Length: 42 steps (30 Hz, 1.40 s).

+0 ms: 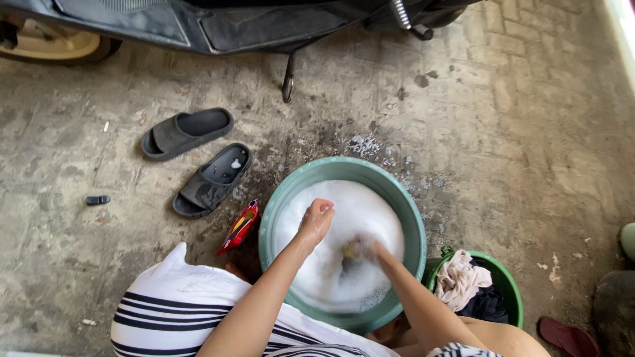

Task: The person washes clothes by hand in a basin of soapy water, scrubbing and wringing the fabric before placing it into a separate bucket.

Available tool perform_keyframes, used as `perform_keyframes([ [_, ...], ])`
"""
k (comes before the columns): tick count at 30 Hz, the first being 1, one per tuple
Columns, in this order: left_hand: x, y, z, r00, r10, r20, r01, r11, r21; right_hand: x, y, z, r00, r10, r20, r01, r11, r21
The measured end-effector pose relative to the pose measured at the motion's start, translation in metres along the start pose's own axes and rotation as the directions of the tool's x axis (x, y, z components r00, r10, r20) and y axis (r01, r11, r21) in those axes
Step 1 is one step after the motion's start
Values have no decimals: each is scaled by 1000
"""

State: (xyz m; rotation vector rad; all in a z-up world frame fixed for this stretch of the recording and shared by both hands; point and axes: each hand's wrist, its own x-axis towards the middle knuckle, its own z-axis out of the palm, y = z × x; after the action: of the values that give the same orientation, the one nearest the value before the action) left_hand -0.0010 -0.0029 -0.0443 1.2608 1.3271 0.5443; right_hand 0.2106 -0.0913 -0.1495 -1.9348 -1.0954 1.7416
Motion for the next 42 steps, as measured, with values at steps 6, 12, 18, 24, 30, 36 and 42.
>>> perform_keyframes([
  [6,-20,15,6,855,-416,308,469,876,-117,-111,-171,-17,950,-153,-271,207,961,182],
  [12,48,-82,37,846,-22,533,437,603,-667,-176,-217,61,771,-504,-389,486,861,-151],
  [18,36,-73,39,896,-443,23,395,775,-494,-77,-168,70,878,-200,-434,477,289,830],
  [24,11,-36,3,903,-368,223,388,473,-791,-121,-179,114,585,-622,-520,579,770,-270],
  [30,-7,3,15,888,-437,145,411,611,-677,-43,-104,65,785,-329,-525,525,803,282],
  [36,-43,41,19,915,-149,375,320,835,-448,-36,-53,29,992,65,-104,13,788,616],
  [42,-42,45,15,971,130,202,-71,959,-274,-54,-110,-1,936,-287,202,-82,382,921],
])
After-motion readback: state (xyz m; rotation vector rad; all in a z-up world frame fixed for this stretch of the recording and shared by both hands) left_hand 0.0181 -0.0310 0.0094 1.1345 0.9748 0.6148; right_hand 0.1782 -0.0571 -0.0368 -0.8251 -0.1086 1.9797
